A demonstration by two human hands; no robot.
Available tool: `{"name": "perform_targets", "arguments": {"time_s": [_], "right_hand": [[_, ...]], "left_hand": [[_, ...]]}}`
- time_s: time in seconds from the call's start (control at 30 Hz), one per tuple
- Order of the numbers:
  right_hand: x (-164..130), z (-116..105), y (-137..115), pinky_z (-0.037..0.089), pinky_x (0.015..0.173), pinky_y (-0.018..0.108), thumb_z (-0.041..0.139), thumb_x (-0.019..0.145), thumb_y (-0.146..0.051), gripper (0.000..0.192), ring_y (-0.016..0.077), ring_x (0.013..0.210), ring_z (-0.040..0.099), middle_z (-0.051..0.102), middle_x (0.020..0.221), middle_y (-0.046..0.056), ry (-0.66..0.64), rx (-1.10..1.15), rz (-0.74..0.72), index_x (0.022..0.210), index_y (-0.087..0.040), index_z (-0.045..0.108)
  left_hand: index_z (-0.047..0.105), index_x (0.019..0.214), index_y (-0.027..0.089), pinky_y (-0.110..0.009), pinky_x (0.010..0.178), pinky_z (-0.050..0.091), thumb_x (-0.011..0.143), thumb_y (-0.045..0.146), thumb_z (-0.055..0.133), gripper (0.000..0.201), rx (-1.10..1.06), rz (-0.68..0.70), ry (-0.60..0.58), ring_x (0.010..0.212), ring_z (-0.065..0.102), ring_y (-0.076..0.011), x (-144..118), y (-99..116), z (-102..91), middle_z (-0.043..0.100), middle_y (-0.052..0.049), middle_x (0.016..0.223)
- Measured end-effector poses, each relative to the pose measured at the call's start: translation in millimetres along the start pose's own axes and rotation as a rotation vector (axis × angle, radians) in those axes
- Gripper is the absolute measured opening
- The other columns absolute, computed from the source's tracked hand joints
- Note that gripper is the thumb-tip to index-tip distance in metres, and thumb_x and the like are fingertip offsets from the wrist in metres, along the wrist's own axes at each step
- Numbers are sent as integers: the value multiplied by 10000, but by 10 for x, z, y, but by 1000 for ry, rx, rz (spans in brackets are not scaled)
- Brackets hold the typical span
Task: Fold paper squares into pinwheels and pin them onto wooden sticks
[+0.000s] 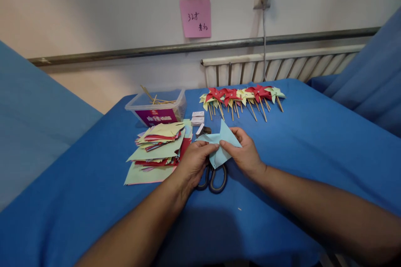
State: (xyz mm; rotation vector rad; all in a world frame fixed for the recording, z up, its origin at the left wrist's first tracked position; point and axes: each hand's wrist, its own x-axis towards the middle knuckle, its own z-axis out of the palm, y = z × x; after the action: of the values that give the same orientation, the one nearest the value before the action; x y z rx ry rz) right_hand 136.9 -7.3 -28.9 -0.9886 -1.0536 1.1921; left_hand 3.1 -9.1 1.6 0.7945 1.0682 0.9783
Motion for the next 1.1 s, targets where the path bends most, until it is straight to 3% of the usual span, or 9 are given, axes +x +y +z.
{"name": "perform_targets", "arguments": {"time_s": [0.1,0.23,0.33,0.43,0.57,0.7,1.1], "right_hand": [[-11,-56,-4,512,854,386,674,764,-294,414,220,971,625,646,1076,63,-36,-84,-154,1135,-233,500],[-77,-145,-71,412,1025,472,607,773,-153,558,267,1266,465,456,1376,84,-114,-429,-546,1292,-299,463],[-121,-168,-116,335,1076,535,577,764,-99,522,297,1343,373,360,1453,44,-235,-665,-703,1223,-345,545],[-119,-164,-123,304,1081,570,624,789,-167,346,317,1341,359,378,1441,23,-262,-770,-776,1086,-345,626],[-75,-168,-115,299,1089,550,672,813,-267,114,313,1332,360,446,1379,26,-213,-773,-805,919,-308,681],[-57,-165,-118,307,1083,547,671,822,-285,32,303,1303,391,504,1323,38,-191,-730,-742,849,-288,688],[8,-139,-72,401,983,467,615,761,-167,105,261,1093,552,606,1100,77,-84,-589,-547,684,-228,579]], "left_hand": [[669,735,91,-256,573,477,610,172,763,176,-39,8,14,553,592,-140,-8,66,-23,654,-42,623],[693,795,112,-266,620,504,612,148,763,199,-141,23,22,601,611,-146,-6,171,-83,693,-47,711],[697,820,141,-277,662,514,622,135,756,207,-184,21,17,666,632,-162,2,207,-116,714,-48,784],[692,800,143,-268,681,512,628,123,755,185,-216,20,-1,686,635,-155,13,203,-122,717,-42,792],[694,798,123,-262,655,506,614,115,774,201,-210,6,-10,655,626,-145,10,181,-100,712,-42,762],[702,771,118,-253,603,476,614,154,791,183,-152,-9,14,609,606,-131,-2,147,-86,696,-36,707],[680,706,139,-261,581,482,623,175,773,130,-75,-19,-1,552,576,-124,20,89,-77,651,-12,637]]}}
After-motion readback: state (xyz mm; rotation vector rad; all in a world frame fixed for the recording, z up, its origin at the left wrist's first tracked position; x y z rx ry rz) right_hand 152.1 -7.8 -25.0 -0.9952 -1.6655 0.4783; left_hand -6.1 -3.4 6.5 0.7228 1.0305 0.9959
